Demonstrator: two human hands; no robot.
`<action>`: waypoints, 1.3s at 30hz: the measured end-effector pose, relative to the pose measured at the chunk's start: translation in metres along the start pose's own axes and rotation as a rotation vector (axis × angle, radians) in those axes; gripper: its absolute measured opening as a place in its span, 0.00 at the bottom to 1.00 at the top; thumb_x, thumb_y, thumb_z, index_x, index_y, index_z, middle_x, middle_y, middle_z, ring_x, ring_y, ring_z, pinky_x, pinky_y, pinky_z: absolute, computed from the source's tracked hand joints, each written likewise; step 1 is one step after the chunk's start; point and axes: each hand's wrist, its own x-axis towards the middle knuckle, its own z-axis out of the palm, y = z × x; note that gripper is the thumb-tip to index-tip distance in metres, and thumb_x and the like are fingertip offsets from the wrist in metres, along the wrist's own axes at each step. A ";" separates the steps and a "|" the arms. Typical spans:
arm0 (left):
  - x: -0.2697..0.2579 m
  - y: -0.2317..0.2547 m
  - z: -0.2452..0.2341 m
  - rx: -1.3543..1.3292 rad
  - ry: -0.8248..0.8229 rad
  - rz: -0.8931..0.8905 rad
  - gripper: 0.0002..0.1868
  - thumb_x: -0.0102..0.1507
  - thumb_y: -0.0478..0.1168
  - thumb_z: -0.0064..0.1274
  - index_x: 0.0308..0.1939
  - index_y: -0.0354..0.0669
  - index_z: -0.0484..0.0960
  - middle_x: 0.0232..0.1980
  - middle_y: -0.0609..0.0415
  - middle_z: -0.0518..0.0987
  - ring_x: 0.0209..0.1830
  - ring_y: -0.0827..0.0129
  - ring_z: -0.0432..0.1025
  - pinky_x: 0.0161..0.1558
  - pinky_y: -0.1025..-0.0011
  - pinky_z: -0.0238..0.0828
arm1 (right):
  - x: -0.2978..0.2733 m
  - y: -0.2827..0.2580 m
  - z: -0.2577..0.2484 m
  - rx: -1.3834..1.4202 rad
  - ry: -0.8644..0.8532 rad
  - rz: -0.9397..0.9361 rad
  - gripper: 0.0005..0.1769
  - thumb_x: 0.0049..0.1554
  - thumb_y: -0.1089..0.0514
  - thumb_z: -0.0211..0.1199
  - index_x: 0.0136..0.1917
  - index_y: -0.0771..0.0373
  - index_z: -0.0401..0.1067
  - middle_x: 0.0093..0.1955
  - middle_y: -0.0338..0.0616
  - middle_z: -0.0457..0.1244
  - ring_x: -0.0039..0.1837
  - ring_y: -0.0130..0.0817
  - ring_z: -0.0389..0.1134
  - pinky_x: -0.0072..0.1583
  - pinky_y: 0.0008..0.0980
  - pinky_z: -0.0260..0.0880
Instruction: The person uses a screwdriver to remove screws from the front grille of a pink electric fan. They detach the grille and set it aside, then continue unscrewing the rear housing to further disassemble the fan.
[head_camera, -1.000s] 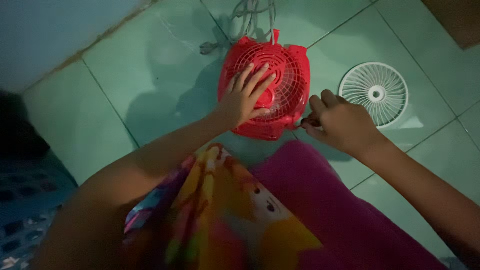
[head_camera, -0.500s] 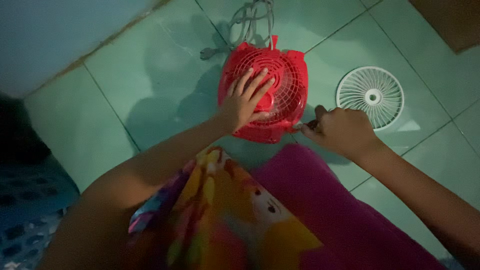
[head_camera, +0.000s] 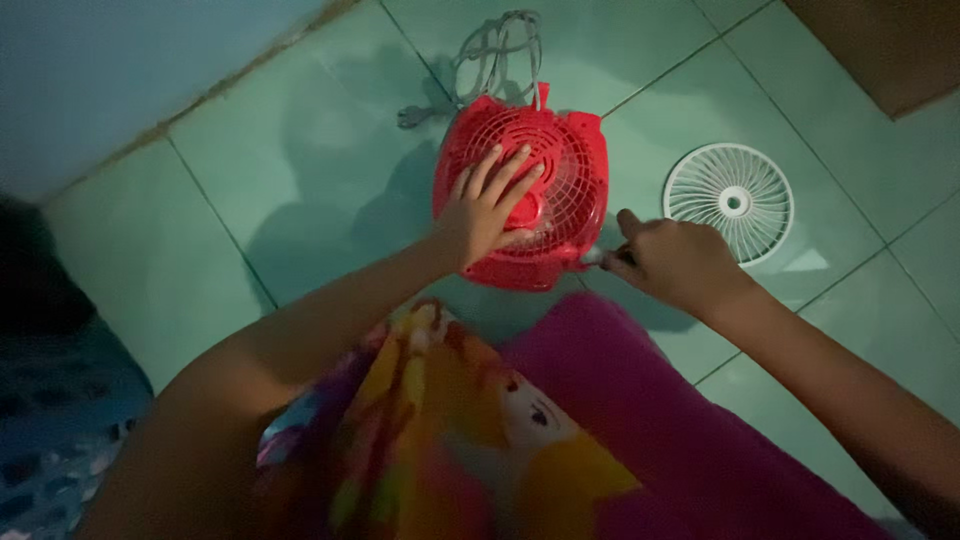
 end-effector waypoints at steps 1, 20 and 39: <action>-0.002 0.000 0.001 -0.001 0.015 0.007 0.54 0.62 0.70 0.58 0.83 0.54 0.52 0.85 0.50 0.45 0.84 0.46 0.43 0.75 0.40 0.53 | 0.000 -0.001 -0.001 -0.057 -0.070 0.037 0.27 0.62 0.34 0.60 0.58 0.57 0.68 0.39 0.45 0.70 0.40 0.42 0.75 0.40 0.41 0.76; 0.002 0.000 0.000 0.035 -0.035 -0.012 0.53 0.60 0.69 0.57 0.81 0.54 0.53 0.83 0.49 0.48 0.81 0.43 0.45 0.71 0.38 0.54 | 0.005 -0.005 0.004 -0.047 0.047 0.007 0.30 0.63 0.31 0.52 0.58 0.59 0.69 0.30 0.46 0.69 0.31 0.45 0.71 0.35 0.44 0.74; 0.009 0.001 -0.011 0.038 -0.064 -0.016 0.55 0.56 0.71 0.61 0.81 0.65 0.52 0.82 0.50 0.50 0.79 0.45 0.48 0.69 0.40 0.58 | -0.002 -0.011 -0.003 -0.107 -0.116 0.089 0.32 0.66 0.38 0.59 0.72 0.61 0.58 0.47 0.48 0.67 0.46 0.45 0.75 0.43 0.44 0.77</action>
